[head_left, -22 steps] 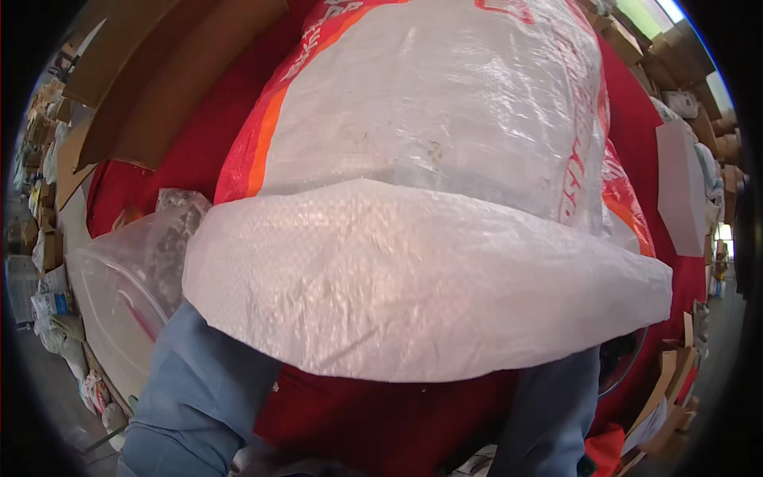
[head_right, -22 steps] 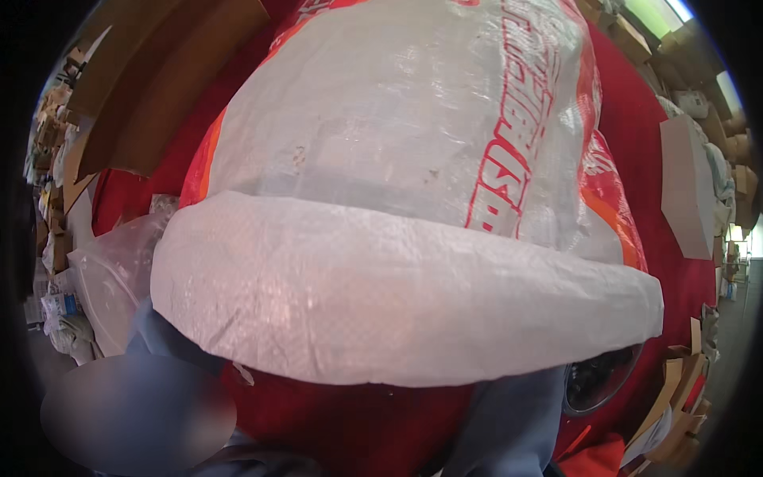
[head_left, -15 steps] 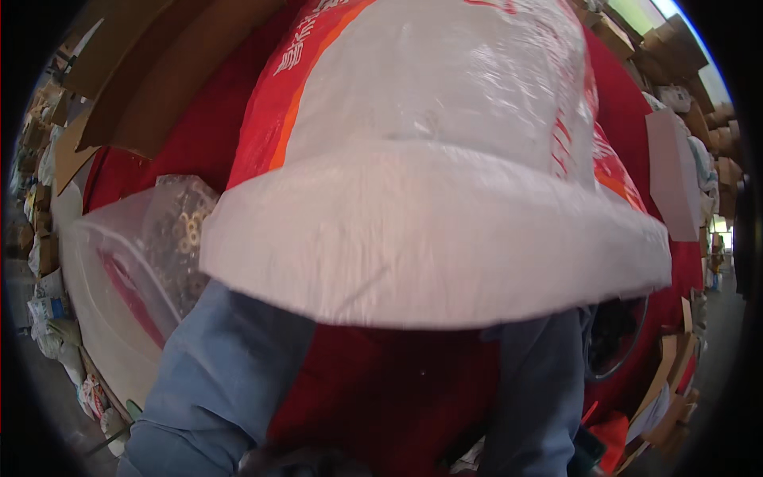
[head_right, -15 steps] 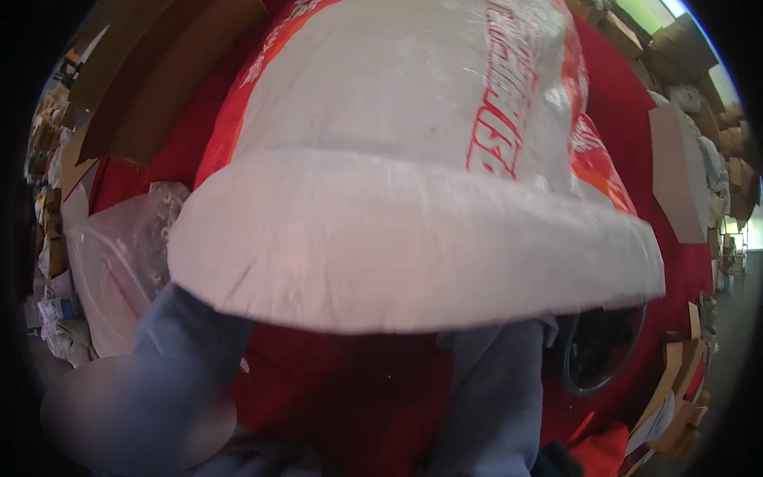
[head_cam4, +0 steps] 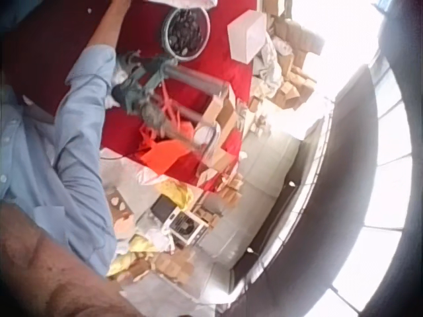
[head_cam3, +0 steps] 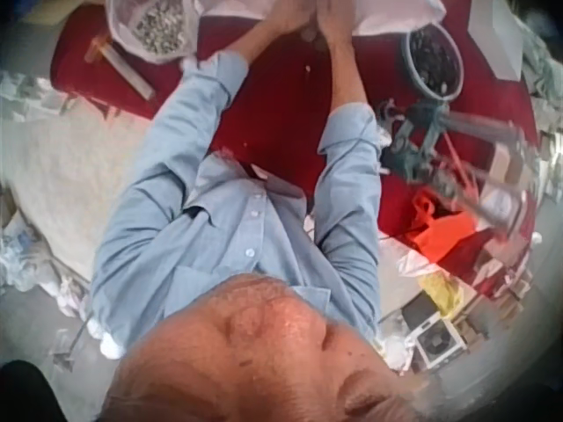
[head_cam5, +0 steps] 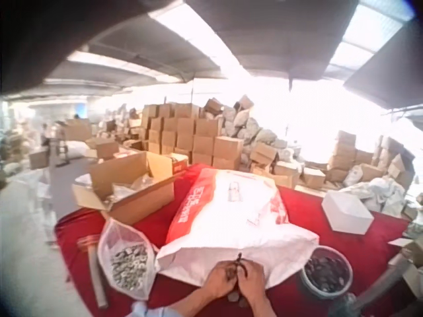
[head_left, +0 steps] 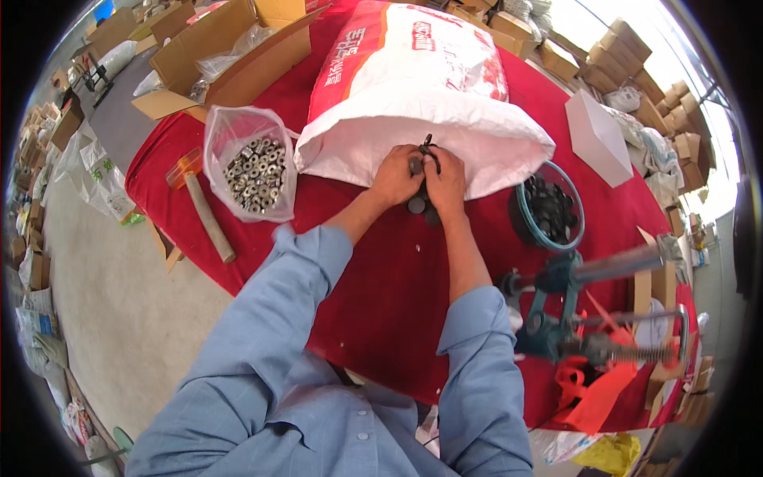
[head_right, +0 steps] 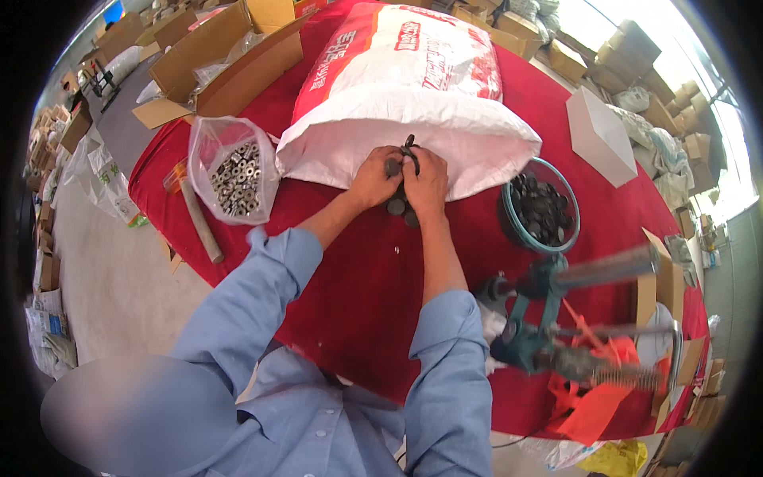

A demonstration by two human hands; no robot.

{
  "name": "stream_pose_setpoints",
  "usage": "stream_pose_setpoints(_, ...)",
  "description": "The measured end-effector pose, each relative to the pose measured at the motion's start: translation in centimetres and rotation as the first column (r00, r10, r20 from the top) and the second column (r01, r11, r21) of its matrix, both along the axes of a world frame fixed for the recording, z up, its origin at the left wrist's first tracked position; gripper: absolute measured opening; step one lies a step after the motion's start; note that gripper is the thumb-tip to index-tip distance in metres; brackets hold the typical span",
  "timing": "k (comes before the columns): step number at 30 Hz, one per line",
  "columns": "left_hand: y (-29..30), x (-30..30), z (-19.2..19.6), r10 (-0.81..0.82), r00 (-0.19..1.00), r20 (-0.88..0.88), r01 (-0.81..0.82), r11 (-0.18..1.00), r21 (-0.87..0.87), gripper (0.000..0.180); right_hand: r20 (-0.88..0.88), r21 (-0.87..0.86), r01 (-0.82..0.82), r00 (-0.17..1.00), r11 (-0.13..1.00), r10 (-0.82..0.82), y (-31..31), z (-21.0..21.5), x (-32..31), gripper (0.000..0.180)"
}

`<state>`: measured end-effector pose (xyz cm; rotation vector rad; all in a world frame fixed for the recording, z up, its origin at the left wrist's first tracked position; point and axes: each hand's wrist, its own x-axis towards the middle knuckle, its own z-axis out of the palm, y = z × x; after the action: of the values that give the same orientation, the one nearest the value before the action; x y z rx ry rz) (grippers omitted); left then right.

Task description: The person assembles metal rings into rubber discs using a manual press at a workbench.

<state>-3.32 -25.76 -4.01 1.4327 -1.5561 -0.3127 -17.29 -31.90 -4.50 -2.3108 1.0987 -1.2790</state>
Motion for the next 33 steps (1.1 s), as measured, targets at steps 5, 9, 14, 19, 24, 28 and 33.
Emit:
stream_pose_setpoints(5, 8.9, -3.9, 0.0, -0.025, 1.000, 0.013, 0.025, 0.999, -0.021, 0.032, -0.009, -0.042, -0.012, 1.000, 0.999, 0.011, 9.7, 1.5, -3.1, 0.029)
stream_pose_setpoints(9, 14.4, -5.8, 0.0, -0.084, 0.996, 0.006, 0.085, 0.993, -0.077, 0.029, -0.001, 0.038, -0.013, 1.000, 0.999, 0.014, 15.7, 2.1, -5.7, 0.033)
stream_pose_setpoints(14, 18.8, -5.0, -0.4, -0.182, 0.983, 0.018, 0.182, 0.982, -0.049, 0.042, -0.106, 0.019, 0.091, 0.990, 0.996, -0.088, 22.2, 1.7, -8.2, 0.047)
stream_pose_setpoints(19, 18.7, 0.8, -1.3, 0.159, 0.971, 0.177, -0.146, 0.986, -0.085, 0.048, -0.443, -0.028, -0.054, 0.896, 0.998, 0.036, 26.5, 2.8, -3.8, 0.059)
stream_pose_setpoints(24, 18.8, 2.3, -0.7, 0.166, 0.985, 0.050, -0.164, 0.986, -0.032, 0.050, -0.517, -0.086, -0.100, 0.855, 0.991, 0.041, 23.4, 2.5, -1.6, 0.061)
stream_pose_setpoints(28, 21.5, 0.2, 0.7, -0.022, 0.843, 0.538, -0.048, 0.992, 0.115, 0.064, -0.589, -0.111, 0.044, 0.802, 0.993, -0.101, 21.5, 2.9, -4.3, 0.065)
stream_pose_setpoints(33, 20.7, -0.1, 2.5, -0.117, 0.786, 0.607, 0.000, 0.982, 0.189, 0.068, -0.646, 0.080, 0.181, 0.758, 0.980, -0.087, 23.5, 4.4, -8.3, 0.073)
